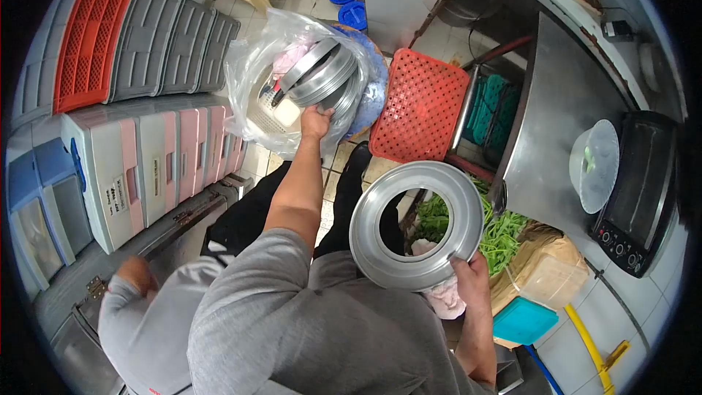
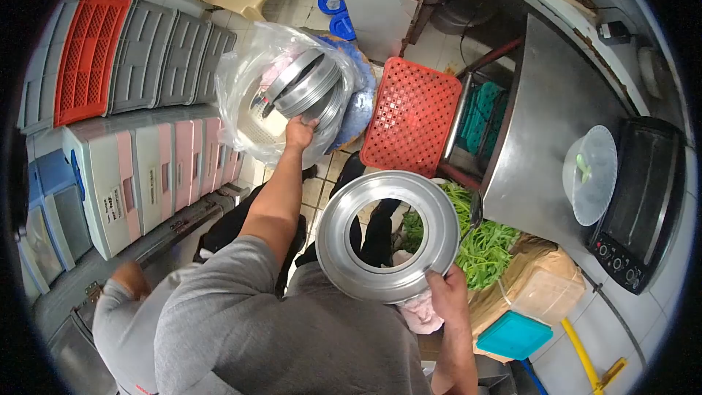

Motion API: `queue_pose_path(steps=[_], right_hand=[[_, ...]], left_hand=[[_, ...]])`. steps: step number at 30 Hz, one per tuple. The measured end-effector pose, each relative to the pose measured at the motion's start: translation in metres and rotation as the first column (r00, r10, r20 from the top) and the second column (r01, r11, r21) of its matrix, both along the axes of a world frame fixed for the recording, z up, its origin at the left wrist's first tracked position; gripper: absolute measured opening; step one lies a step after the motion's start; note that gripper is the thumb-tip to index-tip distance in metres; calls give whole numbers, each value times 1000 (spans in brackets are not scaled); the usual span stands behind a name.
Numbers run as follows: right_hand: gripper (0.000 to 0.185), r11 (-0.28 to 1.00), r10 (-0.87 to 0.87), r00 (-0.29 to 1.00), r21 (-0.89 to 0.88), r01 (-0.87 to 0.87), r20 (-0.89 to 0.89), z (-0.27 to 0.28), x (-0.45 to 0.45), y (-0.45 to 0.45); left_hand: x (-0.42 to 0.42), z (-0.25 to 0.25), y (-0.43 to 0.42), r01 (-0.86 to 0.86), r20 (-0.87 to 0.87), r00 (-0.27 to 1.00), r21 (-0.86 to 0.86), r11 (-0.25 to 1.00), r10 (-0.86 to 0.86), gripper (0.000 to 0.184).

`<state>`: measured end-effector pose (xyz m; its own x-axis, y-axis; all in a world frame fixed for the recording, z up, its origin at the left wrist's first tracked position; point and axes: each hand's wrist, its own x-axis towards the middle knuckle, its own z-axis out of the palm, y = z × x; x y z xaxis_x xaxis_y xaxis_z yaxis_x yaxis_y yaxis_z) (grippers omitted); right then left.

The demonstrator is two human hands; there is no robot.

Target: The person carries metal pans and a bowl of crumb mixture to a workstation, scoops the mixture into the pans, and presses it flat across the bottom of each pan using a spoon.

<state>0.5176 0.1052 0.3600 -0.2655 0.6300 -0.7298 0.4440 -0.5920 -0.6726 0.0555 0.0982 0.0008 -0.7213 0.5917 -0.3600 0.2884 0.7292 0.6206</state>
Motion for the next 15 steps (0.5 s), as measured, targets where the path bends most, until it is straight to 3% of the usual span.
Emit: queue_pose_path(steps=[1, 5, 8, 11, 15], right_hand=[[27, 1000, -4, 1000, 3, 4, 2, -1, 2, -1], [26, 1000, -10, 1000, 4, 10, 2, -6, 13, -6], [26, 1000, -4, 1000, 20, 5, -5, -7, 14, -6], [26, 1000, -4, 1000, 25, 5, -11, -7, 13, -6], [26, 999, 11, 1000, 30, -11, 18, 1, 5, -2]], left_hand=[[0, -6, 0, 62, -149, 987, -6, 998, -62, 52], [-12, -3, -1, 134, -112, 984, -59, 989, -140, 51], [-13, 11, 2, 197, -186, 960, -84, 977, -210, 49], [-11, 22, 1, 293, -274, 924, 54, 955, -268, 48], [-10, 20, 1, 285, -261, 919, -79, 955, -295, 51]])
